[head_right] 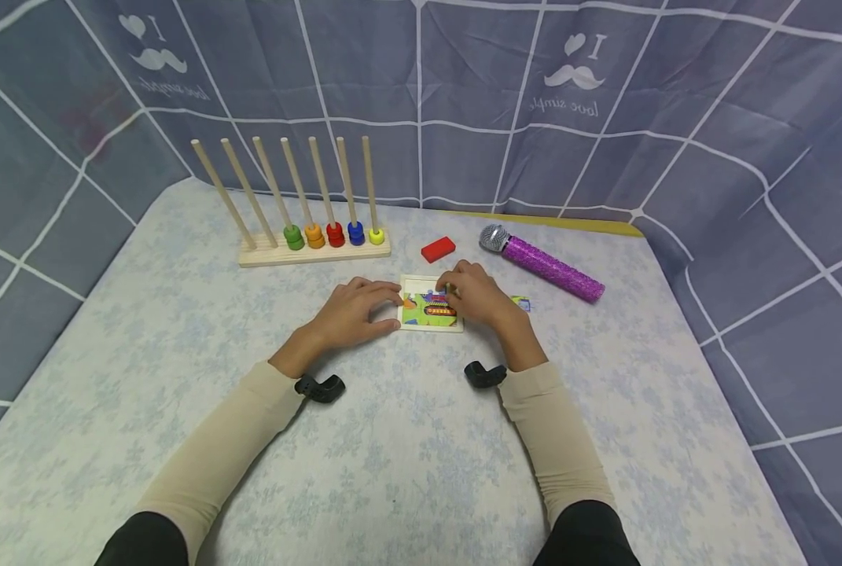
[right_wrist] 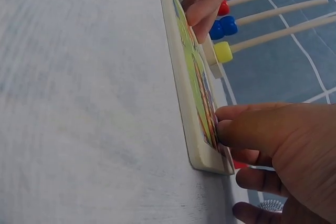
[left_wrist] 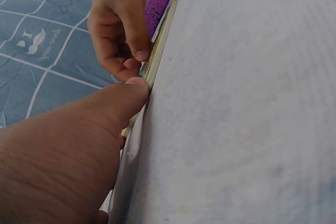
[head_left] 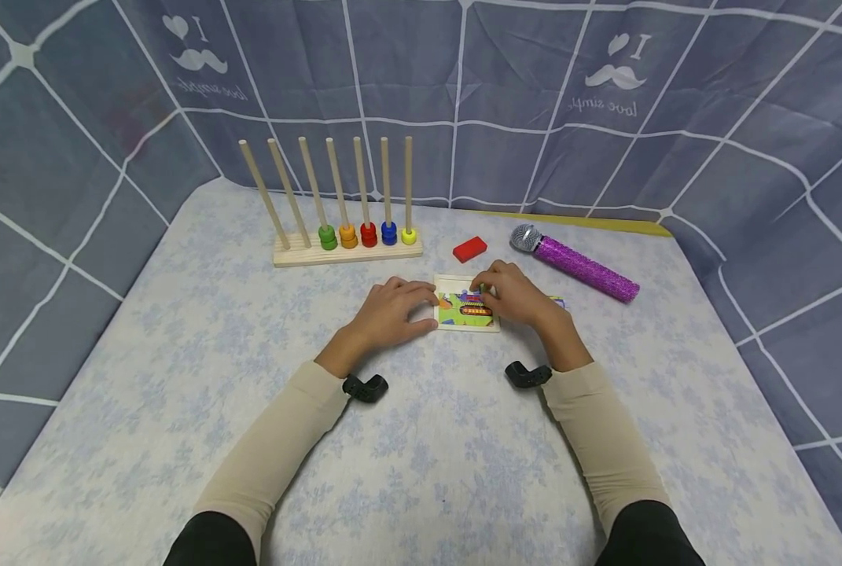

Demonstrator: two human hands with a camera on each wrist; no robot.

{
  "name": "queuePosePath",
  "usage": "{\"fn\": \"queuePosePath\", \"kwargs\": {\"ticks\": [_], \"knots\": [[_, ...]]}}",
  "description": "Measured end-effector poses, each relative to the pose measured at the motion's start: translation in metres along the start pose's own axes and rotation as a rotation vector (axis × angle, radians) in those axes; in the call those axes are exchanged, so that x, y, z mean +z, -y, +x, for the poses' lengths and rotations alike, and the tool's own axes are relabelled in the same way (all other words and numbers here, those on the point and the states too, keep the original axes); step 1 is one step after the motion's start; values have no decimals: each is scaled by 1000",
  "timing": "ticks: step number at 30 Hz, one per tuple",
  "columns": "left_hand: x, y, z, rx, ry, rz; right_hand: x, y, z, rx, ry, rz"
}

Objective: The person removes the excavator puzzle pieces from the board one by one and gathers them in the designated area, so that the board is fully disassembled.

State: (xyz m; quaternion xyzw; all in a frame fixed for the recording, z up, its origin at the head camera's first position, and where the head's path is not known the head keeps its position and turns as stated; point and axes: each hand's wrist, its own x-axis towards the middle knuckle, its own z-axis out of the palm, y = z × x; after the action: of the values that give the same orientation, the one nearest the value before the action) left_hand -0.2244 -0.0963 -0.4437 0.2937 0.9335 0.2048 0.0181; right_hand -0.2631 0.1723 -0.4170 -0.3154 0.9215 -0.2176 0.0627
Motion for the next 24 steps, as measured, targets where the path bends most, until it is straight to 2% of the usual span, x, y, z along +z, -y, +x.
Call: {"fn": "queuePosePath", "kwargs": {"ticks": [15,24], "knots": [[-2,-2,0,-2,12,14,2,7,3,149,26,20],[-2,-3,0,-1,15,34,5,12,4,195,53,20]]}}
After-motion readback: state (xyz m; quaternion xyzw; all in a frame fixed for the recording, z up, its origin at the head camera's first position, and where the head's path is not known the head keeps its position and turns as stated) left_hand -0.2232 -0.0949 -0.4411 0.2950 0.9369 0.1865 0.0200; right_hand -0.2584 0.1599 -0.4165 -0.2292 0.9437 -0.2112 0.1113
